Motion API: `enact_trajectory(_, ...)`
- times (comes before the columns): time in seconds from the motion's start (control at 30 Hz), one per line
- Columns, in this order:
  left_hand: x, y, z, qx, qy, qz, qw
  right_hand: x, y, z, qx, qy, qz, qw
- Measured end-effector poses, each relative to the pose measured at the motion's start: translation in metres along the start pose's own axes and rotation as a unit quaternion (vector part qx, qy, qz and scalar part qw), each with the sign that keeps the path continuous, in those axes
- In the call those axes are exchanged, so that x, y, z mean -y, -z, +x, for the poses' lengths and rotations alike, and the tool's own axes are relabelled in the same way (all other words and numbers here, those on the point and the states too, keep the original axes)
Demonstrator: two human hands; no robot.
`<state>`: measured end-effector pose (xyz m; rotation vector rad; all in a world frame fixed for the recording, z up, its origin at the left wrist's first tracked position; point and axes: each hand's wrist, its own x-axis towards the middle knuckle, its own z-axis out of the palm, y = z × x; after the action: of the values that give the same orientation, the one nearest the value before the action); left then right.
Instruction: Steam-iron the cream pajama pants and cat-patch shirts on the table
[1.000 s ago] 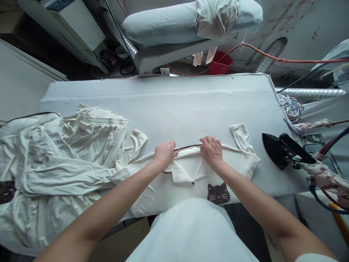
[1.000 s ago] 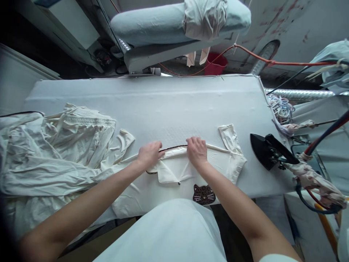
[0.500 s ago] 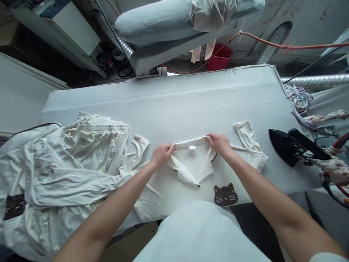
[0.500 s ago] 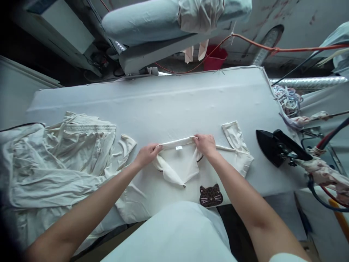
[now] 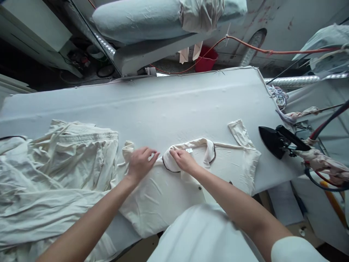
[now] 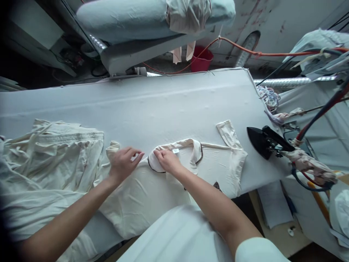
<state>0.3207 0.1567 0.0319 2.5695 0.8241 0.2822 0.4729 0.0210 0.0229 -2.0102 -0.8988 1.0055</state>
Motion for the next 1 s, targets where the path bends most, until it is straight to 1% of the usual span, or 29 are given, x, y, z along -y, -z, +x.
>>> enact_trajectory(0.03,-0.022,-0.007,0.012,-0.004,0.005,-0.051,0.999,-0.006,0.012,-0.012,-0.026,0.024,0.016,0.999)
enact_trajectory(0.07,-0.049,-0.017,0.026,0.019,0.018,-0.108,0.994,-0.015,0.028,-0.023,-0.067,0.053,0.021,0.996)
enact_trajectory(0.1,-0.078,-0.03,0.04,0.067,0.037,-0.167,0.983,-0.025,0.047,-0.035,-0.121,0.079,0.009,0.99)
enact_trajectory(0.13,-0.106,-0.044,0.054,0.139,0.064,-0.221,0.963,-0.038,0.069,-0.045,-0.178,0.096,-0.022,0.979)
enact_trajectory(0.17,-0.132,-0.058,0.067,0.204,0.101,-0.262,0.938,-0.052,0.094,-0.054,-0.227,0.098,-0.072,0.966)
enact_trajectory(0.2,-0.153,-0.072,0.079,0.254,0.134,-0.287,0.914,-0.068,0.121,-0.061,-0.259,0.084,-0.133,0.953)
enact_trajectory(0.23,-0.168,-0.084,0.089,0.28,0.162,-0.299,0.898,-0.083,0.15,-0.067,-0.266,0.052,-0.201,0.941)
enact_trajectory(0.27,-0.178,-0.094,0.097,0.285,0.183,-0.298,0.893,-0.098,0.179,-0.072,-0.247,0.007,-0.267,0.931)
enact_trajectory(0.33,-0.185,-0.106,0.108,0.264,0.187,-0.275,0.905,-0.123,0.233,-0.081,-0.159,-0.097,-0.363,0.913)
enact_trajectory(0.37,-0.184,-0.108,0.11,0.251,0.18,-0.26,0.915,-0.132,0.255,-0.085,-0.112,-0.144,-0.383,0.905)
enact_trajectory(0.4,-0.182,-0.109,0.11,0.241,0.174,-0.246,0.923,-0.14,0.273,-0.088,-0.074,-0.183,-0.386,0.901)
enact_trajectory(0.43,-0.18,-0.109,0.11,0.231,0.167,-0.232,0.93,-0.145,0.285,-0.091,-0.053,-0.214,-0.382,0.897)
enact_trajectory(0.47,-0.18,-0.108,0.109,0.221,0.162,-0.219,0.936,-0.148,0.291,-0.093,-0.054,-0.234,-0.382,0.892)
enact_trajectory(0.5,-0.18,-0.108,0.107,0.213,0.158,-0.208,0.942,-0.149,0.289,-0.093,-0.08,-0.235,-0.389,0.887)
enact_trajectory(0.53,-0.182,-0.108,0.106,0.204,0.156,-0.198,0.946,-0.149,0.281,-0.093,-0.124,-0.215,-0.401,0.882)
enact_trajectory(0.57,-0.186,-0.109,0.105,0.194,0.155,-0.19,0.95,-0.147,0.266,-0.092,-0.174,-0.169,-0.411,0.879)
enact_trajectory(0.6,-0.189,-0.109,0.104,0.186,0.154,-0.184,0.953,-0.144,0.246,-0.091,-0.214,-0.1,-0.416,0.878)
enact_trajectory(0.63,-0.193,-0.109,0.102,0.177,0.152,-0.18,0.956,-0.141,0.224,-0.09,-0.233,-0.018,-0.411,0.881)
enact_trajectory(0.67,-0.196,-0.109,0.1,0.17,0.149,-0.177,0.958,-0.139,0.202,-0.09,-0.227,0.063,-0.398,0.887)
enact_trajectory(0.7,-0.198,-0.107,0.096,0.168,0.149,-0.176,0.958,-0.138,0.184,-0.091,-0.199,0.129,-0.381,0.894)
enact_trajectory(0.73,-0.199,-0.103,0.088,0.165,0.148,-0.175,0.959,-0.138,0.174,-0.094,-0.165,0.173,-0.362,0.901)
enact_trajectory(0.77,-0.199,-0.099,0.078,0.151,0.146,-0.169,0.963,-0.14,0.172,-0.099,-0.141,0.197,-0.343,0.908)
enact_trajectory(0.8,-0.199,-0.094,0.063,0.121,0.14,-0.152,0.971,-0.143,0.182,-0.105,-0.139,0.206,-0.324,0.913)
enact_trajectory(0.83,-0.197,-0.089,0.044,0.08,0.129,-0.125,0.98,-0.148,0.202,-0.111,-0.161,0.203,-0.31,0.915)
enact_trajectory(0.87,-0.194,-0.086,0.021,0.036,0.107,-0.091,0.989,-0.154,0.231,-0.117,-0.204,0.191,-0.301,0.912)
enact_trajectory(0.9,-0.19,-0.083,-0.005,0.002,0.074,-0.055,0.996,-0.162,0.266,-0.123,-0.265,0.171,-0.303,0.899)
enact_trajectory(0.93,-0.184,-0.083,-0.032,-0.012,0.032,-0.023,0.999,-0.171,0.304,-0.129,-0.335,0.133,-0.32,0.876)
enact_trajectory(0.97,-0.178,-0.083,-0.058,-0.001,-0.013,0.0,1.0,-0.18,0.342,-0.133,-0.396,0.075,-0.338,0.85)
enact_trajectory(1.0,-0.171,-0.086,-0.083,0.026,-0.054,0.014,0.998,-0.189,0.376,-0.137,-0.412,0.0,-0.353,0.84)
